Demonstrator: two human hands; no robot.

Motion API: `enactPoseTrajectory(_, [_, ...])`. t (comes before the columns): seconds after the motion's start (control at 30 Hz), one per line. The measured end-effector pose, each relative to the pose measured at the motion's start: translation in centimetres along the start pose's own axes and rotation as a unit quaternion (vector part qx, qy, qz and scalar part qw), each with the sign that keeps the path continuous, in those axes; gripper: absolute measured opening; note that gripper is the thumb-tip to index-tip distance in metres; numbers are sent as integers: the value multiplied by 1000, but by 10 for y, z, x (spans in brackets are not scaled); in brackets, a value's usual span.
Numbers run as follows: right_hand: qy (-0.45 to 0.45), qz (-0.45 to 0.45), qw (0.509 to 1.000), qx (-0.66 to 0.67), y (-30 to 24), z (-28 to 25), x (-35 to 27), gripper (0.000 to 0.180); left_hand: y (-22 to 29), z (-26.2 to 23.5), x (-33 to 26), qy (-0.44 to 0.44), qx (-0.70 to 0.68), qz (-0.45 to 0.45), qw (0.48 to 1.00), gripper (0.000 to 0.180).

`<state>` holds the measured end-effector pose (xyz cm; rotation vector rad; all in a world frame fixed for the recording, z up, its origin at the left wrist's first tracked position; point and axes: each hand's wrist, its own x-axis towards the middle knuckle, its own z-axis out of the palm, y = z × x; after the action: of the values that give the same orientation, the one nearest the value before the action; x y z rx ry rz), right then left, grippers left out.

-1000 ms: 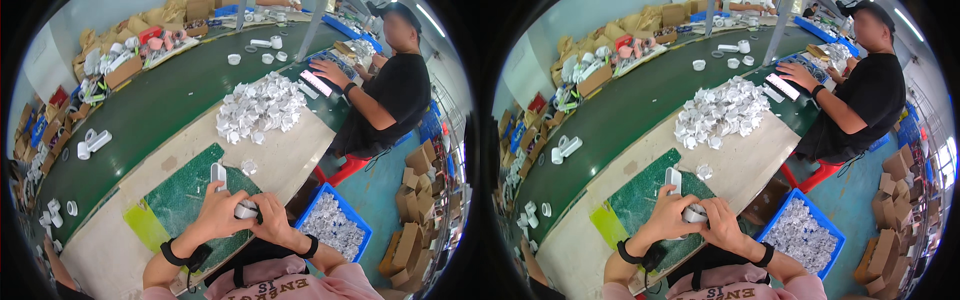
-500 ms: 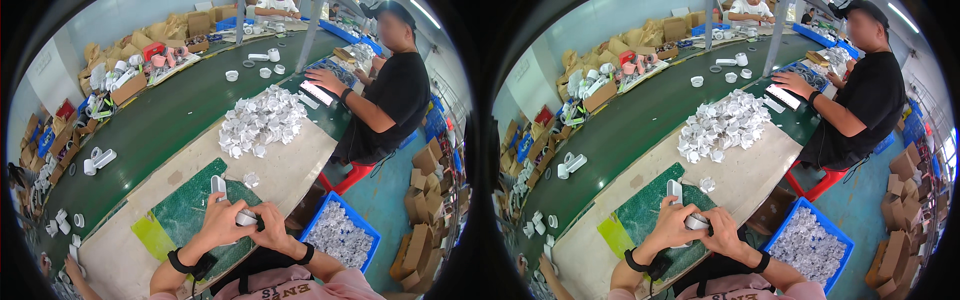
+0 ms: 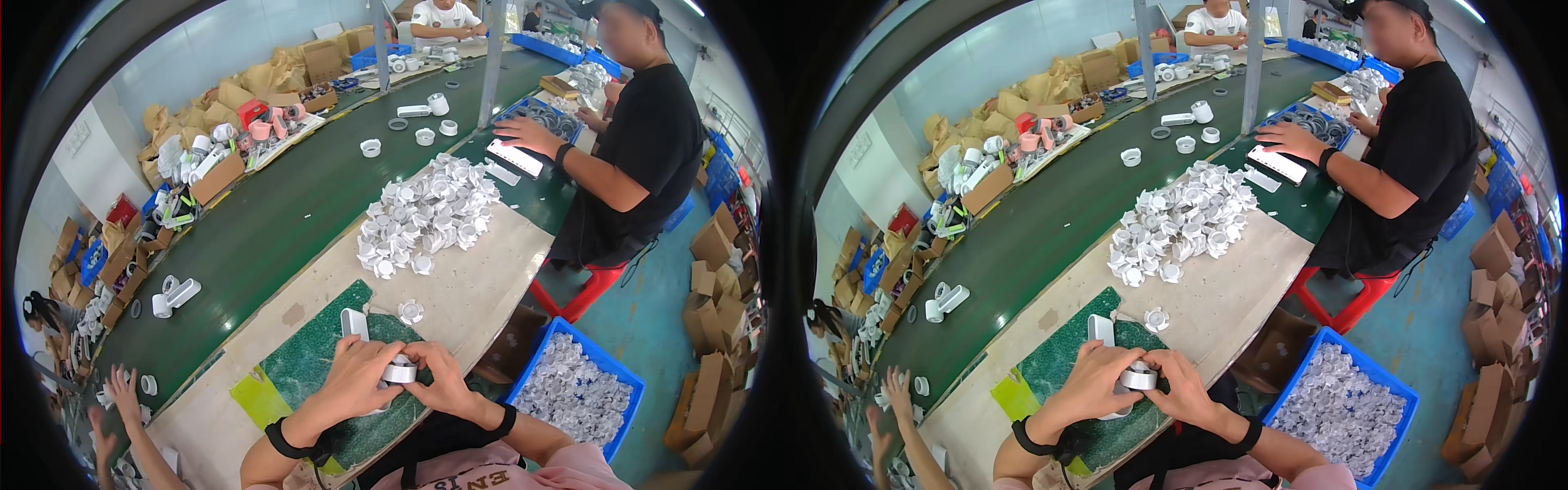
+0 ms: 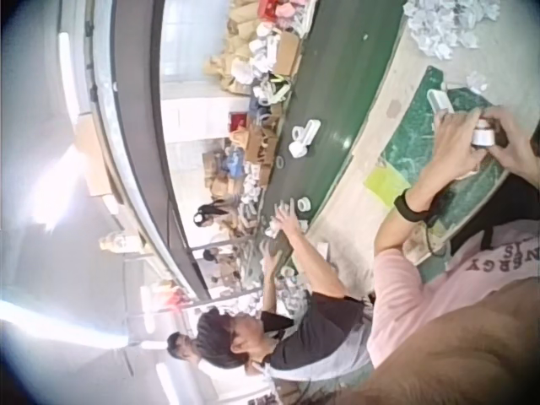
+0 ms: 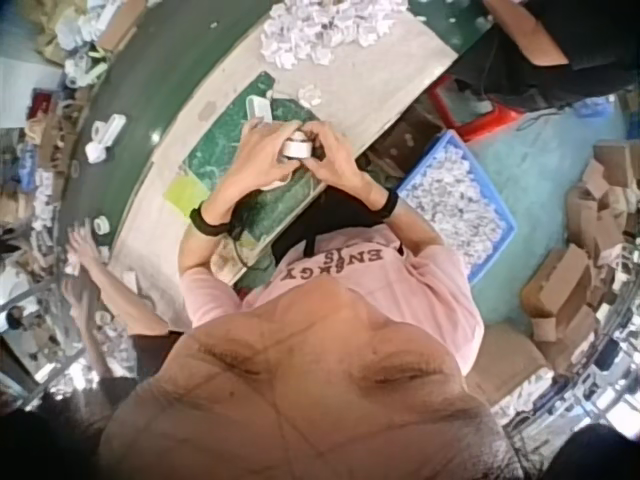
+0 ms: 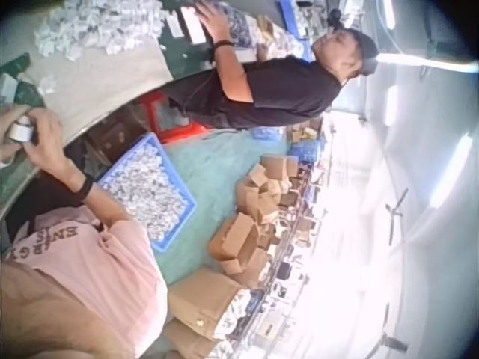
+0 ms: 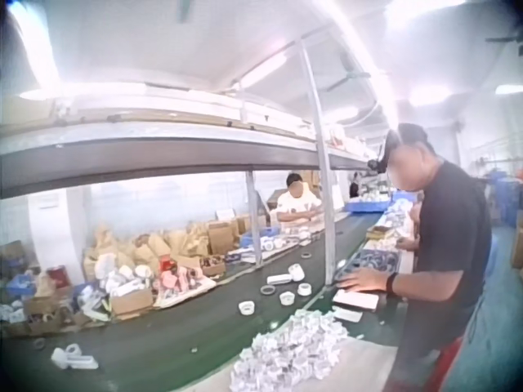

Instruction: Assembling the plastic housing and motor components of hair dryers on a factory production line.

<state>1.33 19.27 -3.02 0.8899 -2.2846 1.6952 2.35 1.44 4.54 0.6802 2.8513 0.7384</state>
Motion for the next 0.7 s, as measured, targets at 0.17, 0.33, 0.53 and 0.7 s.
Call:
enactPoseTrajectory(0.17, [-2,-2,1000,19,3,1,1,49,-2,3,3,43,70,45,996,48])
enactPoseTrajectory(0.33, [7,-18,999,-43,0,3,6,50,1,2,13,49,169,101,979,41])
enactPoseTrajectory(0.53, [-7,-12,997,-79,2,1,3,52,3,0,20,16,219,130,967,32])
enactPoseTrajectory(0.7, [-12,-19,997,-73,1,-1,2,49,3,-2,26,11,246,167,955,26])
